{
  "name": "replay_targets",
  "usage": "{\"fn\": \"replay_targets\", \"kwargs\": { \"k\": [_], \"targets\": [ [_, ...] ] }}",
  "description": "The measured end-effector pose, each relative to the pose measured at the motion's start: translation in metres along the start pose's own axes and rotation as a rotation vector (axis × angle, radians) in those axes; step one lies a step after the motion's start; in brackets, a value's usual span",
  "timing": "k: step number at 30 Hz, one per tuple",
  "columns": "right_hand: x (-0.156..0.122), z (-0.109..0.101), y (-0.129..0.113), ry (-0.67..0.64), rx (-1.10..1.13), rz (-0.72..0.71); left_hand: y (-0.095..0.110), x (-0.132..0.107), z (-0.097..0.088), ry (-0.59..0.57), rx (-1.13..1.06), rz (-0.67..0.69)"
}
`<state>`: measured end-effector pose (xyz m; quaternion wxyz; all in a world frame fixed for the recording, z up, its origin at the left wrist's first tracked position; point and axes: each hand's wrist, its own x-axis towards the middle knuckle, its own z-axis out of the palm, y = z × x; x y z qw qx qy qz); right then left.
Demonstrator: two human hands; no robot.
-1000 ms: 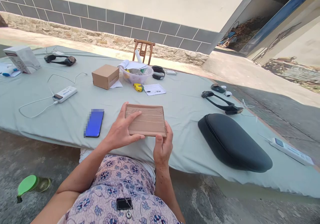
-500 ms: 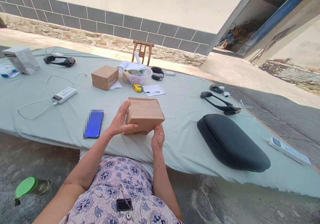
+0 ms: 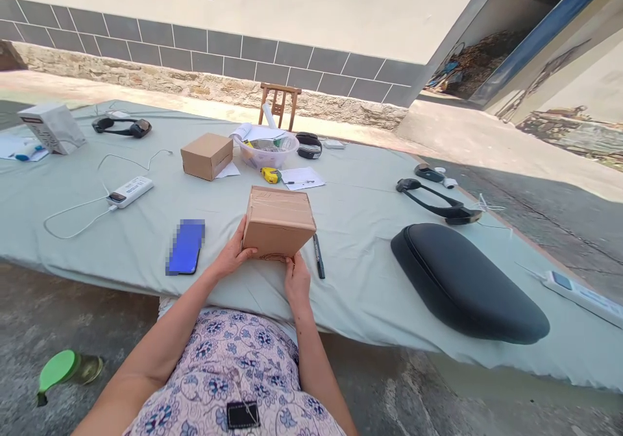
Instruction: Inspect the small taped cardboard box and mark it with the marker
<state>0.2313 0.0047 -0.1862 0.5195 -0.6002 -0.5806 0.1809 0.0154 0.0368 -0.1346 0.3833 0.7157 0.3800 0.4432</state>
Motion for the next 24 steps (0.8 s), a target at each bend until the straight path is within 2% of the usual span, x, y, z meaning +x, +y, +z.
{"fn": "replay_targets", "kwargs": {
  "k": [5, 10, 14, 16, 20, 22, 24],
  "targets": [
    [0.0, 0.005, 0.002, 0.032, -0.07, -0.073, 0.0, -0.002, 0.004, -0.008, 0.034, -0.04],
    [0.0, 0.005, -0.002, 0.022, -0.105, -0.05, -0.008, -0.007, 0.01, 0.047, 0.13, -0.051],
    [-0.002, 0.002, -0.01, -0.012, -0.021, 0.003, -0.007, -0.009, 0.011, 0.075, 0.171, -0.076],
    [-0.006, -0.001, -0.015, 0.023, 0.035, 0.004, -0.003, -0.01, 0.011, 0.092, 0.151, -0.112],
    [-0.01, -0.014, -0.032, 0.191, 0.023, -0.16, 0.015, -0.01, 0.021, 0.136, 0.05, -0.216],
    [-0.007, -0.023, -0.046, 0.264, -0.027, -0.263, 0.026, -0.011, 0.031, 0.126, -0.04, -0.335],
    [0.002, -0.032, -0.061, 0.306, -0.091, -0.324, 0.038, -0.012, 0.042, 0.044, -0.151, -0.506]
  ]
}}
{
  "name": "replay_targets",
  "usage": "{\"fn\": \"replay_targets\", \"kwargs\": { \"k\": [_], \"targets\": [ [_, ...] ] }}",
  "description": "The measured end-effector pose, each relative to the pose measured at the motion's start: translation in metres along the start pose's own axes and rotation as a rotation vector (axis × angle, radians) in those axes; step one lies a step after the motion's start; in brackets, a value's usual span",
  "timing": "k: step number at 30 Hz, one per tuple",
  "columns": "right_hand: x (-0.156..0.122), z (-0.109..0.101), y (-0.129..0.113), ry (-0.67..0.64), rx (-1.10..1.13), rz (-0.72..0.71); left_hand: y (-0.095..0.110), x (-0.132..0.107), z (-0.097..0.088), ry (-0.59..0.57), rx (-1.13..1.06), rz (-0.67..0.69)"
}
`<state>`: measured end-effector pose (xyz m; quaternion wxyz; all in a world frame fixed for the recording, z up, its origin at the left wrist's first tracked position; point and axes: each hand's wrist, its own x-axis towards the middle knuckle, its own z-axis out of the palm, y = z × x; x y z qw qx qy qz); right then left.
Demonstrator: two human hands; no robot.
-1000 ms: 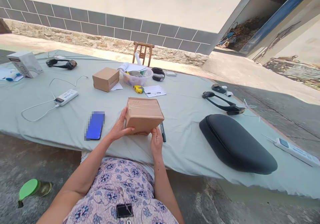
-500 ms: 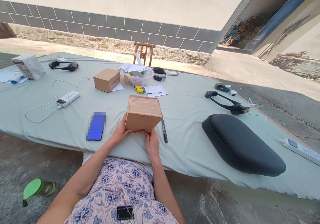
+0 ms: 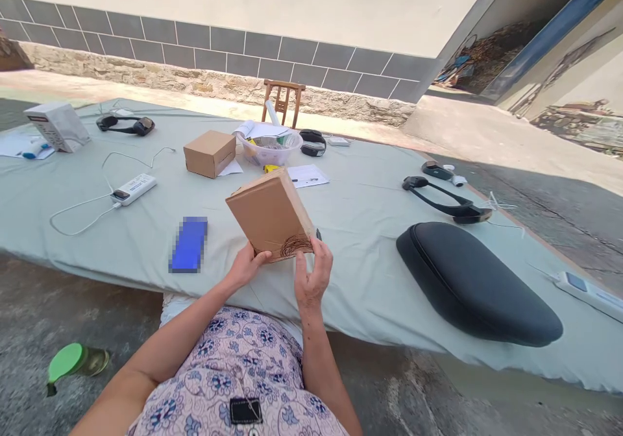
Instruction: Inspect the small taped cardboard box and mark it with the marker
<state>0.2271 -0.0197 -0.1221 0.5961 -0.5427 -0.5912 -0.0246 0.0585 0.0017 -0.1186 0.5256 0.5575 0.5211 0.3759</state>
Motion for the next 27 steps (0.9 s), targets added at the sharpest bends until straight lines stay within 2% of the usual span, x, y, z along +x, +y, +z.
{"fn": "replay_targets", "kwargs": {
  "k": [2, 4, 6, 7, 9, 10, 12, 14, 15, 16, 17, 18, 23, 27],
  "targets": [
    [0.015, 0.0, -0.008, -0.015, -0.053, -0.038, 0.006, -0.007, 0.012, -0.177, -0.018, -0.173],
    [0.025, 0.007, -0.014, -0.052, -0.095, -0.07, 0.012, -0.015, 0.02, -0.362, 0.029, -0.283],
    [0.027, 0.017, -0.016, -0.101, -0.103, -0.095, 0.019, -0.025, 0.022, -0.499, 0.136, -0.248],
    [0.025, 0.022, -0.017, -0.121, -0.093, -0.1, 0.023, -0.03, 0.019, -0.511, 0.213, -0.151],
    [0.02, 0.03, -0.017, -0.133, -0.073, -0.096, 0.035, -0.039, 0.009, -0.393, 0.389, 0.147],
    [0.017, 0.032, -0.017, -0.127, -0.07, -0.09, 0.042, -0.043, 0.001, -0.267, 0.466, 0.294],
    [0.014, 0.034, -0.016, -0.101, -0.081, -0.08, 0.055, -0.049, -0.017, 0.096, 0.54, 0.489],
    [0.013, 0.035, -0.017, -0.085, -0.088, -0.084, 0.063, -0.049, -0.035, 0.522, 0.576, 0.568],
    [0.013, 0.035, -0.017, -0.082, -0.087, -0.088, 0.065, -0.047, -0.042, 0.698, 0.604, 0.574],
    [0.013, 0.035, -0.018, -0.08, -0.087, -0.088, 0.065, -0.043, -0.047, 0.816, 0.641, 0.564],
    [0.014, 0.036, -0.019, -0.079, -0.088, -0.084, 0.064, -0.038, -0.05, 0.866, 0.683, 0.542],
    [0.014, 0.037, -0.021, -0.077, -0.094, -0.074, 0.061, -0.033, -0.052, 0.858, 0.716, 0.512],
    [0.019, 0.047, -0.022, -0.04, -0.147, 0.007, 0.046, -0.004, -0.047, 0.716, 0.766, 0.42],
    [0.029, 0.05, -0.011, -0.029, -0.141, 0.033, 0.054, 0.011, -0.049, 0.632, 0.803, 0.384]
  ]
}}
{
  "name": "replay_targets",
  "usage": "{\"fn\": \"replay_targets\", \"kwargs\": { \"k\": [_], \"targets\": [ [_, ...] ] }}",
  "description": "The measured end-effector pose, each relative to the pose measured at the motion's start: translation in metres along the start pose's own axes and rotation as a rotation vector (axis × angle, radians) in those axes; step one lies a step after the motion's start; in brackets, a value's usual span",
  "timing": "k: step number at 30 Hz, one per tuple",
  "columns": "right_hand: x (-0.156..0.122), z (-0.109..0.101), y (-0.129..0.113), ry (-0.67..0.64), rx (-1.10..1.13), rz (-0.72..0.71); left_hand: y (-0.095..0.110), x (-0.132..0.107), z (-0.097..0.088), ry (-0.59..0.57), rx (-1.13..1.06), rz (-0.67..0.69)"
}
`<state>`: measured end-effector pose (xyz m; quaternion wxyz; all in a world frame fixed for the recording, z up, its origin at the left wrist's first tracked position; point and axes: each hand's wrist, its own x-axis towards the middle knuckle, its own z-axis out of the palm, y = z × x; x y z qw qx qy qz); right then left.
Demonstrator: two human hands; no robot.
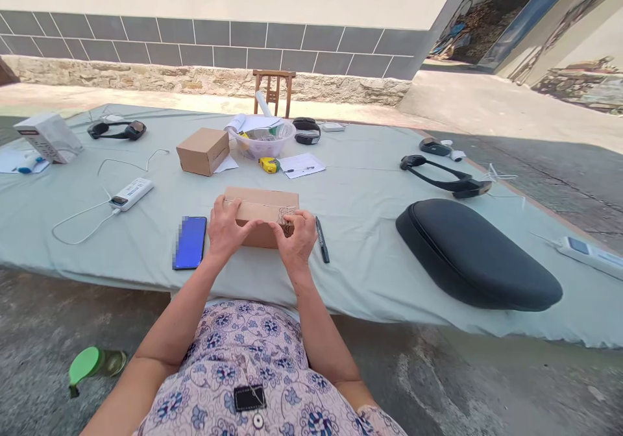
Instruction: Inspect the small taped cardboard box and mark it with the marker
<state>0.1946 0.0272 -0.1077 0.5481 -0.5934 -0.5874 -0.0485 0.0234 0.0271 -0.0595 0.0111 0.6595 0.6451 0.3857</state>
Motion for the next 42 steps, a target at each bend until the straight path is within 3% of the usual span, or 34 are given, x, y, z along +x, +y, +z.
{"fn": "replay_targets", "kwargs": {
  "k": [7, 14, 17, 21, 24, 37, 42],
  "targets": [
    [0.024, -0.013, 0.03, -0.108, 0.174, -0.053, -0.003, 0.028, 0.012, -0.117, -0.024, 0.116],
    [0.039, -0.03, 0.061, -0.272, 0.338, -0.107, 0.0, 0.028, 0.007, -0.233, 0.034, 0.106],
    [0.038, -0.038, 0.085, -0.328, 0.296, 0.026, 0.004, 0.027, 0.003, -0.258, 0.021, 0.08],
    [0.024, -0.045, 0.111, -0.386, -0.136, 0.289, 0.007, 0.026, 0.001, -0.286, 0.019, 0.06],
    [0.013, -0.047, 0.118, -0.436, -0.212, 0.363, 0.009, 0.025, 0.0, -0.288, 0.059, 0.054],
    [0.01, -0.042, 0.132, -0.263, 0.098, 0.455, 0.017, 0.025, 0.004, -0.26, 0.12, 0.008],
    [0.009, -0.039, 0.133, -0.235, 0.148, 0.462, 0.017, 0.023, 0.011, -0.156, 0.189, 0.094]
  ]
}}
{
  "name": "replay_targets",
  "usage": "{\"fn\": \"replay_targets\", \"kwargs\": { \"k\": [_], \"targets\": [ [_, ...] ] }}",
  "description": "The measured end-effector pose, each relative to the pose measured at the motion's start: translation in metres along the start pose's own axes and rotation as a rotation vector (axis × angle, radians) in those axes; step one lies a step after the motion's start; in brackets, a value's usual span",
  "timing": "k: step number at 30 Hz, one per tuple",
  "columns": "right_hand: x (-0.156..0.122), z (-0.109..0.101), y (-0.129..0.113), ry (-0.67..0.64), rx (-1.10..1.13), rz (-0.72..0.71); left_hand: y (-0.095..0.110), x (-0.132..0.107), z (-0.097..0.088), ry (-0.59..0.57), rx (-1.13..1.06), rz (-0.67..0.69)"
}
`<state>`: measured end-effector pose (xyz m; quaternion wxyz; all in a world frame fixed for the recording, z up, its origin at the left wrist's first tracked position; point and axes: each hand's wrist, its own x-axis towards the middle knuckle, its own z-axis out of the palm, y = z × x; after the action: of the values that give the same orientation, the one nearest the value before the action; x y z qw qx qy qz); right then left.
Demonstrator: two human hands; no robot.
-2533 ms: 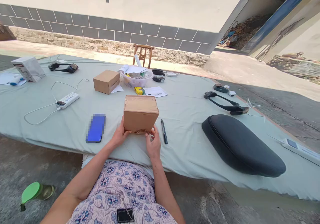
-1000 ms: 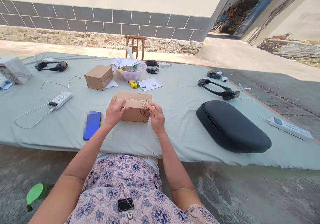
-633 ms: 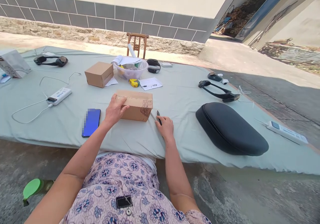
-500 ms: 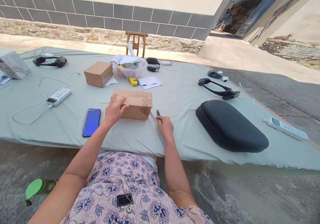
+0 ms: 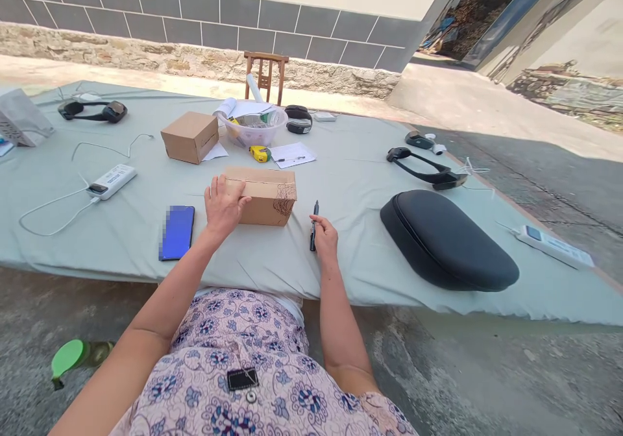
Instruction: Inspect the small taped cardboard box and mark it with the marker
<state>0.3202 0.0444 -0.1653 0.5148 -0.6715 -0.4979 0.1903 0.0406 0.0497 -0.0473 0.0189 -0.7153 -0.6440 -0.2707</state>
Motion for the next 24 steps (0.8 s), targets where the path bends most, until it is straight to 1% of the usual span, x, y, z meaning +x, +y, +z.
{"fn": "replay_targets", "kwargs": {
  "k": [2, 4, 7, 9, 12, 15, 17, 19, 24],
  "targets": [
    [-0.001, 0.001, -0.001, -0.002, -0.004, 0.001, 0.004, -0.002, -0.001, 0.027, 0.04, 0.045],
    [-0.002, 0.001, -0.004, -0.01, -0.023, 0.005, 0.009, -0.004, -0.004, 0.015, 0.069, 0.081],
    [-0.004, 0.002, -0.008, -0.031, -0.064, 0.011, 0.022, -0.004, -0.011, -0.043, 0.13, 0.13],
    [-0.006, 0.003, -0.011, -0.046, -0.091, 0.011, 0.035, 0.002, -0.013, -0.1, 0.153, 0.167],
    [-0.008, 0.003, -0.014, -0.062, -0.122, 0.01, 0.056, 0.017, -0.008, -0.182, 0.158, 0.215],
    [-0.01, 0.001, -0.016, -0.075, -0.141, 0.005, 0.071, 0.033, 0.004, -0.213, 0.161, 0.253],
    [-0.01, 0.0, -0.016, -0.08, -0.147, 0.003, 0.074, 0.041, 0.011, -0.202, 0.169, 0.276],
    [-0.01, 0.0, -0.017, -0.085, -0.146, 0.004, 0.073, 0.044, 0.016, -0.182, 0.189, 0.298],
    [-0.01, 0.001, -0.017, -0.085, -0.113, 0.019, 0.067, 0.046, 0.019, -0.168, 0.234, 0.317]
  ]
}}
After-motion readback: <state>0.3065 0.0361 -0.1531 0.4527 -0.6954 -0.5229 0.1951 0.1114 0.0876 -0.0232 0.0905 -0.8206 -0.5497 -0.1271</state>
